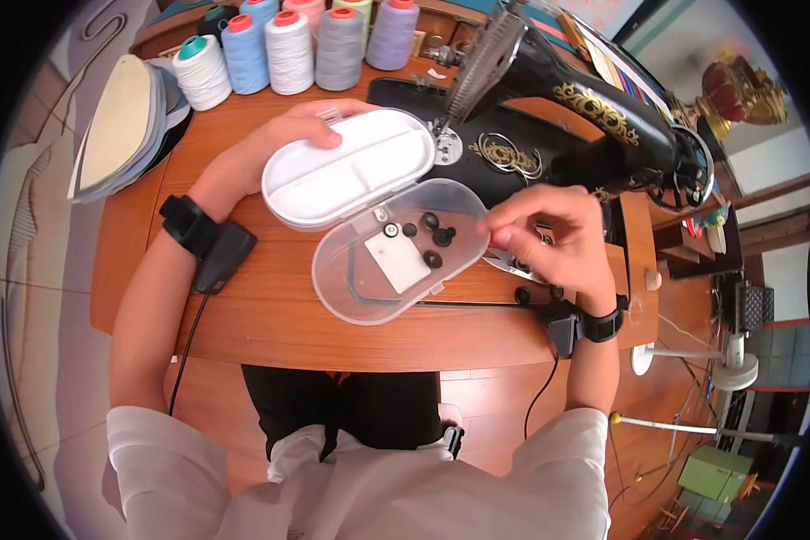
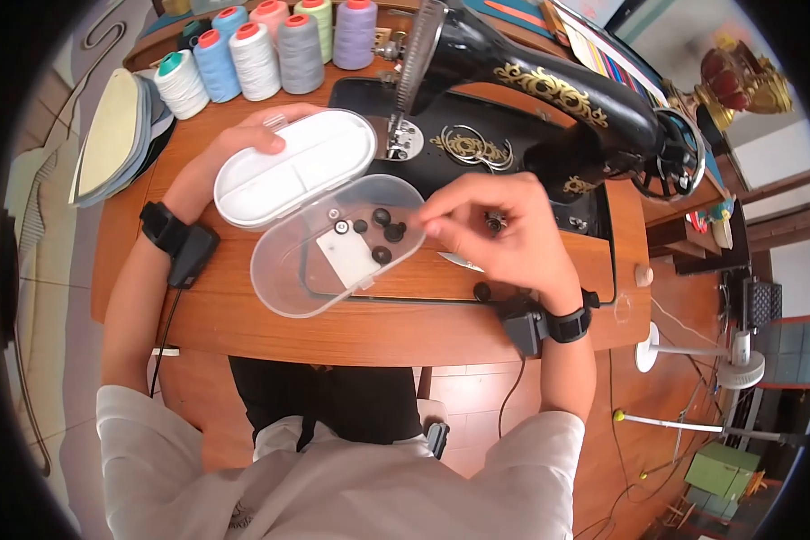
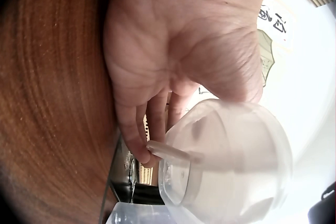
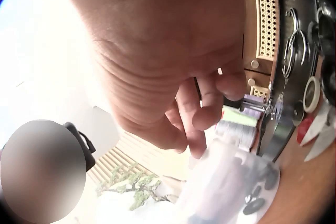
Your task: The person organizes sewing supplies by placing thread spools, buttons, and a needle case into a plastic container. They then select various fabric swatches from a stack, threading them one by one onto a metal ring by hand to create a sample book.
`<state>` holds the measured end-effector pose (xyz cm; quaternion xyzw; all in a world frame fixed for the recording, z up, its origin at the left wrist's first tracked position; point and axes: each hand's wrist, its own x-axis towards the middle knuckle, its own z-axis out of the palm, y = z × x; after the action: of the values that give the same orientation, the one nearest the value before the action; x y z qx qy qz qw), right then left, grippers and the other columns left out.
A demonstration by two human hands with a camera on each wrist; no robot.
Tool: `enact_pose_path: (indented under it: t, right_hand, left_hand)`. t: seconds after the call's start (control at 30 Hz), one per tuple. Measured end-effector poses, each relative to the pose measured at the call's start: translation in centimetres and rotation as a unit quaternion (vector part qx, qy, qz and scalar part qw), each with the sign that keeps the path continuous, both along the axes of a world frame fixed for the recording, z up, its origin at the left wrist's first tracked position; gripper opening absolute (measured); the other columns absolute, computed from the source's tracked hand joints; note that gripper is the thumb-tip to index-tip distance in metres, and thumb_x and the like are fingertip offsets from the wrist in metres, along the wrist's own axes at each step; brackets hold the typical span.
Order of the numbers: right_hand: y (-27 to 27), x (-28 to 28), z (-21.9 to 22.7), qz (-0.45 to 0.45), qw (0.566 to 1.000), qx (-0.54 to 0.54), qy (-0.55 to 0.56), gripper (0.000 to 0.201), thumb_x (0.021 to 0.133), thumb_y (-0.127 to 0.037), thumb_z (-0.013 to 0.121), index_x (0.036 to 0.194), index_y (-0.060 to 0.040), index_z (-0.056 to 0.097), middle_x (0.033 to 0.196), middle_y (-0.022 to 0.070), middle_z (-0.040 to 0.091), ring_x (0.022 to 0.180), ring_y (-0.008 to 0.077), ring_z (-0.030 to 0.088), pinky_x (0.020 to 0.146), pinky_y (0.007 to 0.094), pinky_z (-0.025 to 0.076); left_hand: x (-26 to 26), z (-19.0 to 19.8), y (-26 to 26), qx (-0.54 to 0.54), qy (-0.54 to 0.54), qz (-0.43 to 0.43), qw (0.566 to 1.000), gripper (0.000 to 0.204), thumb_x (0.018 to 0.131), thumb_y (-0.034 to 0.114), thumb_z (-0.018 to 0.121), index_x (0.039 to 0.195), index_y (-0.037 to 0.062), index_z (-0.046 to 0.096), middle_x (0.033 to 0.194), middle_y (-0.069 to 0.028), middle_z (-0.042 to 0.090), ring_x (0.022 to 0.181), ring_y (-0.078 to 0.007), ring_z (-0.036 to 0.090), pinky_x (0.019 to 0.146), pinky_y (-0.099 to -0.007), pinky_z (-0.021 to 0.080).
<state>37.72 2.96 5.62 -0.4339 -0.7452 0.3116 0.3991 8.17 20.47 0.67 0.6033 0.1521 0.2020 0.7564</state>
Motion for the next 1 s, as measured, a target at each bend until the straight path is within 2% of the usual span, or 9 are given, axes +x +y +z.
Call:
enact_pose_path:
  t: [0.1, 0.13, 0.23, 0.33, 0.43, 0.6, 0.87, 0.97, 1.0]
  right_hand:
    - [-0.3, 1.5, -0.3, -0.088, 0.993, -0.036, 0.075, 0.006, 0.087, 0.002, 0.072, 0.093, -0.0002, 0.074, 0.081, 0.0002, 0.072, 0.059, -0.0003, 0.049, 0.054, 0.0181, 0.037]
    - [0.1, 2.6, -0.4, -0.089, 0.994, -0.049, 0.043, 0.006, 0.087, 0.002, 0.072, 0.093, -0.0001, 0.074, 0.081, -0.0001, 0.072, 0.059, -0.0007, 0.048, 0.054, 0.0179, 0.037]
    - [1.1, 5.0, -0.7, -0.088, 0.992, -0.092, -0.016, 0.007, 0.088, 0.002, 0.071, 0.094, 0.0006, 0.073, 0.082, -0.0002, 0.072, 0.064, -0.0011, 0.051, 0.056, 0.0183, 0.038]
    - [1.6, 6.3, -1.0, -0.036, 0.977, -0.203, -0.051, 0.008, 0.088, 0.002, 0.07, 0.094, 0.0008, 0.073, 0.081, 0.0005, 0.071, 0.071, 0.0018, 0.059, 0.061, 0.0192, 0.042]
    - [1.3, 6.7, -1.3, -0.015, 0.959, -0.284, -0.02, 0.009, 0.086, 0.002, 0.071, 0.095, 0.0006, 0.073, 0.081, 0.0006, 0.071, 0.071, 0.0029, 0.06, 0.063, 0.0194, 0.044]
    - [0.8, 6.5, 0.4, 0.018, 0.948, -0.288, -0.133, 0.021, 0.076, -0.008, 0.084, 0.094, -0.0024, 0.075, 0.069, -0.0034, 0.061, 0.065, 0.0029, 0.049, 0.057, 0.0218, 0.031]
    - [0.8, 6.0, 0.1, 0.027, 0.948, -0.279, -0.151, 0.013, 0.075, -0.005, 0.082, 0.085, -0.0028, 0.075, 0.07, -0.0043, 0.062, 0.065, 0.0029, 0.05, 0.058, 0.0224, 0.034]
    - [0.7, 5.8, 0.1, 0.012, 0.95, -0.291, -0.113, 0.01, 0.078, -0.004, 0.08, 0.085, -0.0029, 0.072, 0.073, -0.0044, 0.064, 0.067, 0.0026, 0.053, 0.061, 0.0211, 0.039]
    - [0.6, 5.5, 0.2, -0.002, 0.964, -0.261, -0.056, 0.01, 0.08, -0.003, 0.079, 0.085, -0.0031, 0.07, 0.076, -0.0042, 0.065, 0.07, 0.0029, 0.056, 0.063, 0.0206, 0.041]
  left_hand:
    - [0.0, 0.0, 0.3, 0.009, 0.01, 0.007, 1.0, 0.074, 0.078, 0.027, 0.065, 0.143, -0.0043, 0.049, 0.133, -0.0176, 0.06, 0.114, -0.022, 0.063, 0.096, -0.0286, 0.052]
    - [0.1, 0.0, 0.2, 0.007, 0.007, 0.011, 1.0, 0.075, 0.078, 0.027, 0.066, 0.143, -0.0047, 0.048, 0.132, -0.0178, 0.06, 0.114, -0.0222, 0.063, 0.097, -0.029, 0.052]
    - [0.1, 0.1, 0.1, 0.007, 0.005, 0.01, 1.0, 0.076, 0.077, 0.028, 0.067, 0.143, -0.0053, 0.047, 0.132, -0.0183, 0.06, 0.115, -0.0228, 0.063, 0.098, -0.0298, 0.051]
    - [0.0, -0.1, 0.1, 0.005, 0.007, 0.011, 1.0, 0.076, 0.078, 0.029, 0.067, 0.143, -0.0055, 0.047, 0.132, -0.0187, 0.06, 0.116, -0.0231, 0.063, 0.099, -0.0302, 0.051]
    - [0.1, -0.3, 0.2, -0.003, 0.004, 0.012, 1.0, 0.076, 0.078, 0.029, 0.067, 0.143, -0.0052, 0.048, 0.132, -0.0187, 0.06, 0.116, -0.0232, 0.063, 0.099, -0.0302, 0.051]
    - [0.1, 0.0, 0.1, -0.001, 0.008, 0.016, 1.0, 0.075, 0.078, 0.029, 0.068, 0.142, -0.005, 0.048, 0.132, -0.0184, 0.06, 0.115, -0.0232, 0.063, 0.099, -0.0298, 0.051]
    - [0.2, 0.0, 0.2, -0.018, 0.005, 0.007, 1.0, 0.076, 0.077, 0.028, 0.068, 0.142, -0.0057, 0.048, 0.131, -0.0184, 0.059, 0.117, -0.0237, 0.061, 0.102, -0.0299, 0.05]
    - [0.2, 0.1, 0.0, -0.023, 0.007, 0.011, 1.0, 0.076, 0.077, 0.028, 0.067, 0.142, -0.0058, 0.047, 0.131, -0.0183, 0.059, 0.117, -0.0237, 0.061, 0.101, -0.0298, 0.049]
    - [0.3, 0.2, 0.1, -0.022, 0.007, 0.011, 1.0, 0.076, 0.077, 0.028, 0.067, 0.142, -0.0058, 0.047, 0.131, -0.0183, 0.059, 0.117, -0.0237, 0.061, 0.101, -0.0298, 0.049]
